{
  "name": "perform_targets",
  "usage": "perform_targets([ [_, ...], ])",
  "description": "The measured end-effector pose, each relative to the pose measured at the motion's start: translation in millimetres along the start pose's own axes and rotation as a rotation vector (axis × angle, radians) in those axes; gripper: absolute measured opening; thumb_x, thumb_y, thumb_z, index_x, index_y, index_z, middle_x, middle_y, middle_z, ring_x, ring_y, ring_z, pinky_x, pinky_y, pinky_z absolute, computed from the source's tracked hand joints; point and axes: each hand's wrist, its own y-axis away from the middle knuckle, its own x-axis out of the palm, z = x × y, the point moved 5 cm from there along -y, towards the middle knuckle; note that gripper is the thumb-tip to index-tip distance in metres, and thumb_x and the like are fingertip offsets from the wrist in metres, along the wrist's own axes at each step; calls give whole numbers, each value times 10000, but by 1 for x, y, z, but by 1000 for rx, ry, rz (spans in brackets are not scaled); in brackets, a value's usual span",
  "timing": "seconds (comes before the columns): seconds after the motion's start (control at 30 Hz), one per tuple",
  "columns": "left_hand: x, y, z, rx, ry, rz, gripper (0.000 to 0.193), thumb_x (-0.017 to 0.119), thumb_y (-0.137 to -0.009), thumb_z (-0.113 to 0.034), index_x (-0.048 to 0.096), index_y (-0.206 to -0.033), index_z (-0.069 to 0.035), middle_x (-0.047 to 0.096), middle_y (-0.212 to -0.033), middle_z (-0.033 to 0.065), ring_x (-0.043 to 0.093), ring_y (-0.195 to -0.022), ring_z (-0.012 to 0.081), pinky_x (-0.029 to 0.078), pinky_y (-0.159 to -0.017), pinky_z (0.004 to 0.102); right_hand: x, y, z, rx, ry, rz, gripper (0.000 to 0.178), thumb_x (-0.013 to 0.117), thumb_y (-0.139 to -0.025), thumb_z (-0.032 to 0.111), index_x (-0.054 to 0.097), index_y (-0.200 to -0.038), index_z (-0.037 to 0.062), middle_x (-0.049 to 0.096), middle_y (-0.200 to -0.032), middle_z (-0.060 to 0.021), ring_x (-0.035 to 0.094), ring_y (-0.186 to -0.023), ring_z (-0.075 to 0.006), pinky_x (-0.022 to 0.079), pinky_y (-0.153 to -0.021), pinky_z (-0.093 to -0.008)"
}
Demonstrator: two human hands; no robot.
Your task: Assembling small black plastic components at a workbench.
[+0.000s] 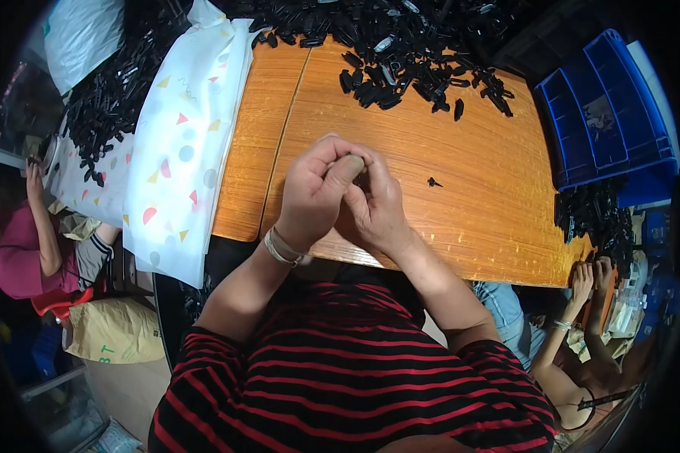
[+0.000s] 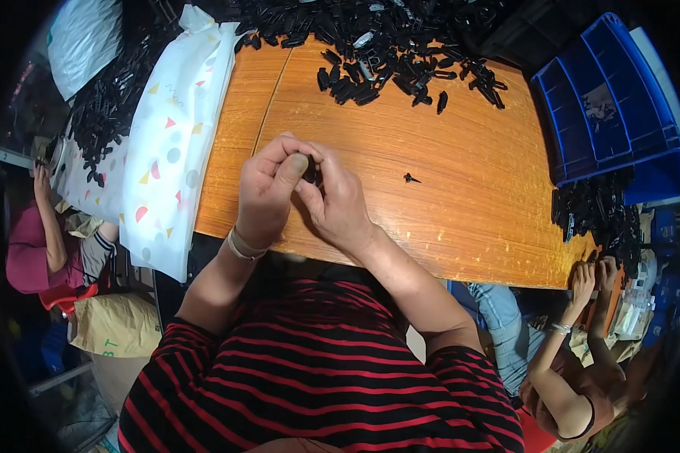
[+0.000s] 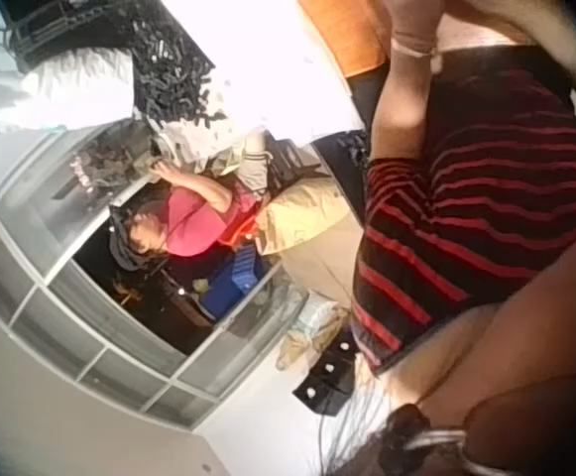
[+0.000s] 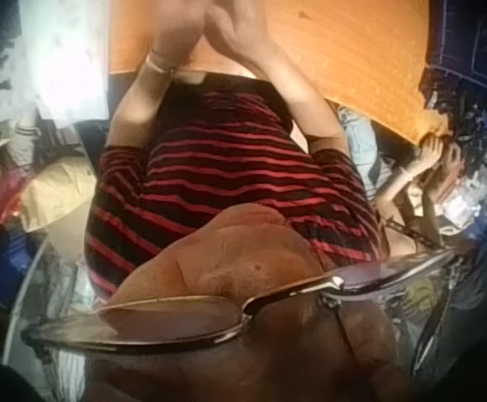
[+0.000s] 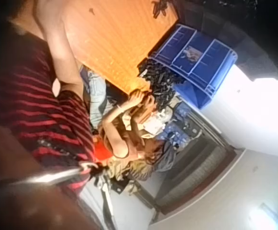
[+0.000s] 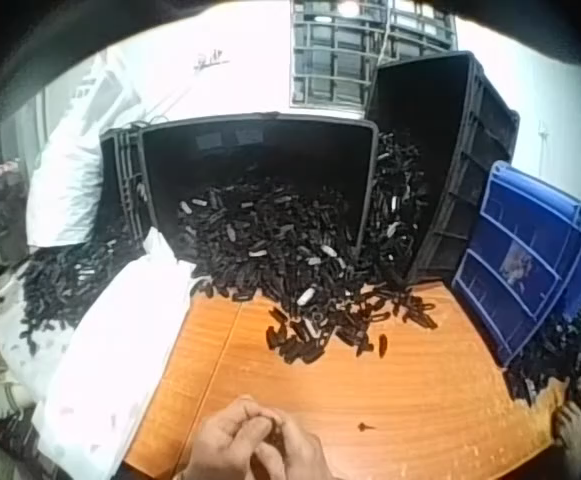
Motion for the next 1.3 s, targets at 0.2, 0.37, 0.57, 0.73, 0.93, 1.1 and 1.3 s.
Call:
perform_targets([
  [0.2,-6,-28,45,-383,225,41,235,523,-982,-217,615,-904,-15,587,-763,-3,537,-724,57,445,-663,199,-16,-8,-33,330,-9,276,437,653,-898,199,500,-1243,-21,618,-909,-122,604,-864,-183,488,-766,-299],
  [0.37,-47,-83,90,-557,63,-186,285,531,-977,-323,583,-867,-66,611,-745,22,539,-621,72,419,-554,212,-94,-31,-88,363,398,86,266,709,-829,148,646,-1040,-1,662,-791,-126,648,-700,-197,518,-639,-332],
  [0.57,-61,-155,106,-393,-983,-90,457,642,-853,-462,654,-911,-8,685,-860,128,657,-779,282,512,-696,377,-137,-71,-117,282,1009,29,204,693,-821,126,651,-985,12,634,-930,-180,643,-764,-330,514,-672,-412],
  [0.73,-44,-165,112,-440,-1155,-58,412,671,-825,-433,677,-923,-34,689,-914,174,651,-872,334,502,-764,412,-128,-82,-126,300,1074,129,189,670,-831,150,644,-957,11,625,-972,-181,635,-812,-367,505,-697,-449],
  [0.93,-41,-150,105,-287,-1138,-24,328,681,-835,-353,668,-915,-35,681,-904,178,643,-875,333,490,-775,408,-118,-69,-110,536,597,367,191,680,-845,140,643,-972,1,661,-883,-148,642,-763,-280,514,-709,-383],
  [1.1,-38,-132,95,-97,-1144,-3,264,669,-851,-275,651,-929,-23,657,-971,175,625,-902,341,482,-795,418,-131,-67,-100,396,746,288,224,708,-819,141,652,-1004,28,633,-910,-129,644,-827,-271,513,-775,-379],
  [1.3,-29,-110,84,-40,-1088,56,222,677,-842,-194,612,-980,-33,631,-994,180,609,-930,348,483,-795,413,-110,-55,-100,263,860,410,218,720,-797,104,631,-977,19,598,-957,-143,629,-831,-299,510,-749,-387],
])
